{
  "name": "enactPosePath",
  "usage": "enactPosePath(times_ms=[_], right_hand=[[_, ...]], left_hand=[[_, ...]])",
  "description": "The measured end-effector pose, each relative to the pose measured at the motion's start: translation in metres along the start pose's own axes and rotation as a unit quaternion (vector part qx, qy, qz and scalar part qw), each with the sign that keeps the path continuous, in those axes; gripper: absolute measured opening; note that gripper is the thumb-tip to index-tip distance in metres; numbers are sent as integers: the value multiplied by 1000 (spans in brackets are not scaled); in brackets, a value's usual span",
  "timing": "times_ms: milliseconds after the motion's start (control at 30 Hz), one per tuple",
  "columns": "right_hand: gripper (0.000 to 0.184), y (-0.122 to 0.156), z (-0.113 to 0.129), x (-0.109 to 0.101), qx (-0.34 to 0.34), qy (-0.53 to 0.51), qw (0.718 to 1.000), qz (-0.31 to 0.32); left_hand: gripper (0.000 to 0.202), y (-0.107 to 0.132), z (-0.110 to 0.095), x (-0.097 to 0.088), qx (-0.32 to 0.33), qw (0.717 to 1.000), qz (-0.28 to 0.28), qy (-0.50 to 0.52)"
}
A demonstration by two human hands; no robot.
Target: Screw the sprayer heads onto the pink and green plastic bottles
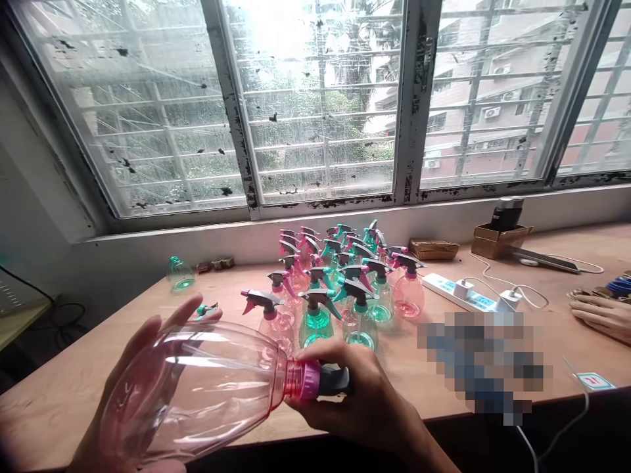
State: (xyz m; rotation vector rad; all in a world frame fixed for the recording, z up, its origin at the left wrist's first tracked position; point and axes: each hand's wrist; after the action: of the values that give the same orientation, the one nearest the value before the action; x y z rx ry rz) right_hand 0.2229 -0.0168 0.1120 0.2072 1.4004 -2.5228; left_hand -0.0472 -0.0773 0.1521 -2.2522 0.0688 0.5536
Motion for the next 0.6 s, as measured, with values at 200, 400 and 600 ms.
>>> enactPosePath(times_ms=[200, 400, 600], right_hand=[[44, -3, 0, -2, 30, -43, 999, -2], [45, -2, 1, -2, 24, -37, 999, 4], [42, -3, 2, -1, 24, -40, 999, 5]], left_hand=[[94, -1, 4, -6, 40, 998, 38, -3], [104, -4, 5, 1, 47, 999, 25, -3], [113, -9, 9, 3, 48, 998, -8, -31]])
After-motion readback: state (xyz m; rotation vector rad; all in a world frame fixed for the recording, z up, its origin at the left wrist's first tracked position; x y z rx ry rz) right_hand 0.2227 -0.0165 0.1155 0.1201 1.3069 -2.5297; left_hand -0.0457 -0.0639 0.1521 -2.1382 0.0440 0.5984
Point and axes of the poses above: each hand's wrist, its own y-axis away from the middle knuckle, its own x-axis out of the palm, z = x × y, and after that the axes turned 1 degree about z, right-handed
